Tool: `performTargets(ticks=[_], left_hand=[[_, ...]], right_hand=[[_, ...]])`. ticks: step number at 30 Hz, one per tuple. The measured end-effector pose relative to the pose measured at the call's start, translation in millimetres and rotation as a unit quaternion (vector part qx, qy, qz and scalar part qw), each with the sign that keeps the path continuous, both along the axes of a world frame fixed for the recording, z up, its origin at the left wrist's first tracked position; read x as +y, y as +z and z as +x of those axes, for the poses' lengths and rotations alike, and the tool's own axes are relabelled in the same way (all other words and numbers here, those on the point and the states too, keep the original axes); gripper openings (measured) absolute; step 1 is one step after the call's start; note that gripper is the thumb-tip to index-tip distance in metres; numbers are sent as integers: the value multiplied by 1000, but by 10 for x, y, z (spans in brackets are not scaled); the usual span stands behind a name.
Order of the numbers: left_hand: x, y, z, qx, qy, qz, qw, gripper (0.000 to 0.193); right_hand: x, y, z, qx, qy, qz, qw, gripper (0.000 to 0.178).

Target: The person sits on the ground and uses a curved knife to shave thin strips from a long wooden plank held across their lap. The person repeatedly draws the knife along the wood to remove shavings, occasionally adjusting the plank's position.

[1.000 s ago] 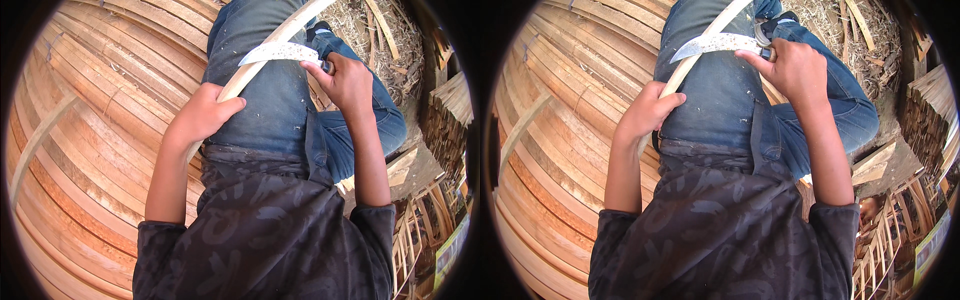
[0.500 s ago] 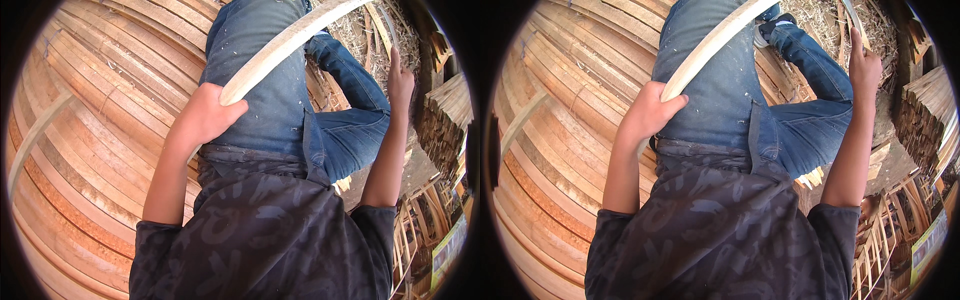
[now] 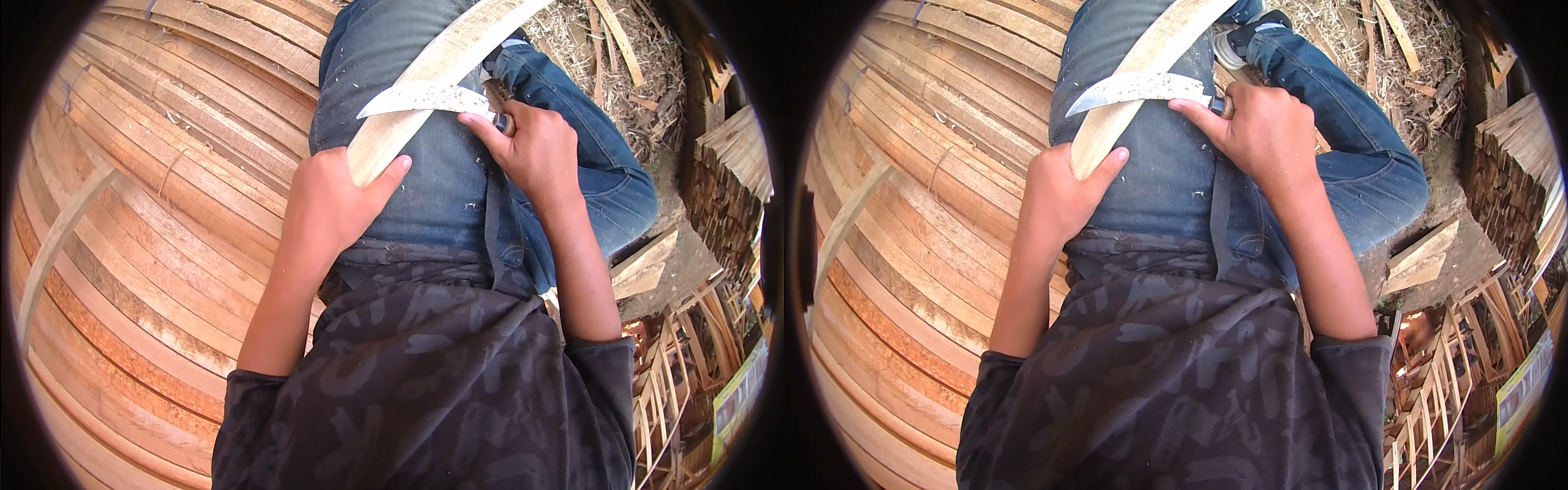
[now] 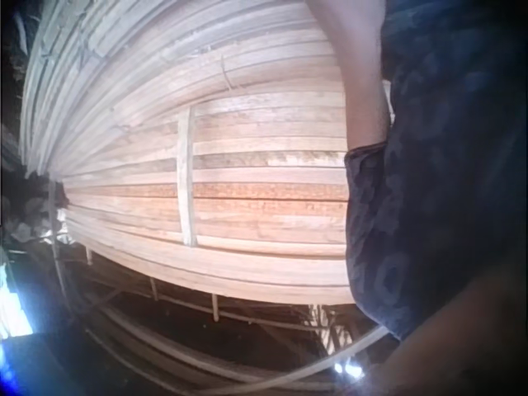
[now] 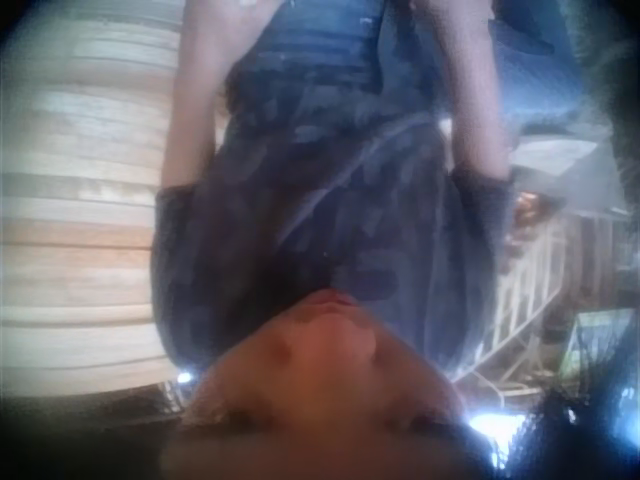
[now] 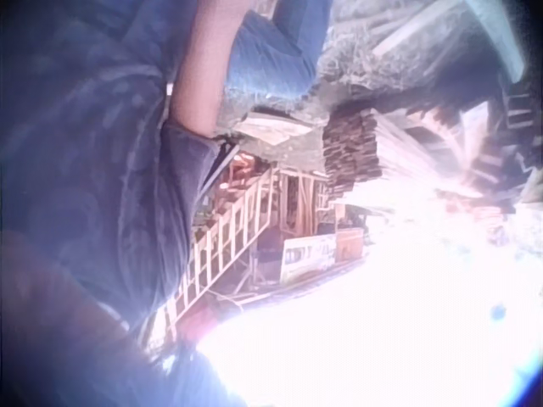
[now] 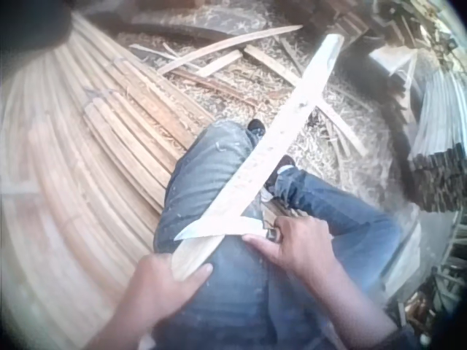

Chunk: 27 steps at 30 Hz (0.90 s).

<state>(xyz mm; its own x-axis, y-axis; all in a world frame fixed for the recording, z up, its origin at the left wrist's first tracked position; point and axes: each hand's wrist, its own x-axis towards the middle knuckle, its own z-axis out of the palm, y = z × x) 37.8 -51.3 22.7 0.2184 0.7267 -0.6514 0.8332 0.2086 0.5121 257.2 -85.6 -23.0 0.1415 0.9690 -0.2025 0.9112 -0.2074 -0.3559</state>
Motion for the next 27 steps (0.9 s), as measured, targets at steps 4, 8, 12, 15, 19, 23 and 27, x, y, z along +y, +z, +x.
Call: performTargets(ticks=[4,8,12,15,19,23,27], left_hand=[[-55,-4,46,21,1,34,999,44],[-64,-39,33,34,-10,50,998,47],[-57,-25,30,39,1,40,998,48],[-81,2,15,37,-4,43,998,49],[-68,-10,5,58,-21,53,997,49],[-59,-33,54,50,-8,44,998,49],[-48,-41,16,56,-15,36,998,49]], right_hand=[[55,-99,120,-29,42,31,998,69],[139,-179,237,-73,99,54,991,69],[196,-233,378,-65,108,80,989,69],[396,-162,1003,-40,-187,-111,975,75],[276,-182,1533,-96,-190,-52,976,79],[57,-151,936,9,-170,-55,984,73],[-68,-11,117,53,-65,-49,995,63]])
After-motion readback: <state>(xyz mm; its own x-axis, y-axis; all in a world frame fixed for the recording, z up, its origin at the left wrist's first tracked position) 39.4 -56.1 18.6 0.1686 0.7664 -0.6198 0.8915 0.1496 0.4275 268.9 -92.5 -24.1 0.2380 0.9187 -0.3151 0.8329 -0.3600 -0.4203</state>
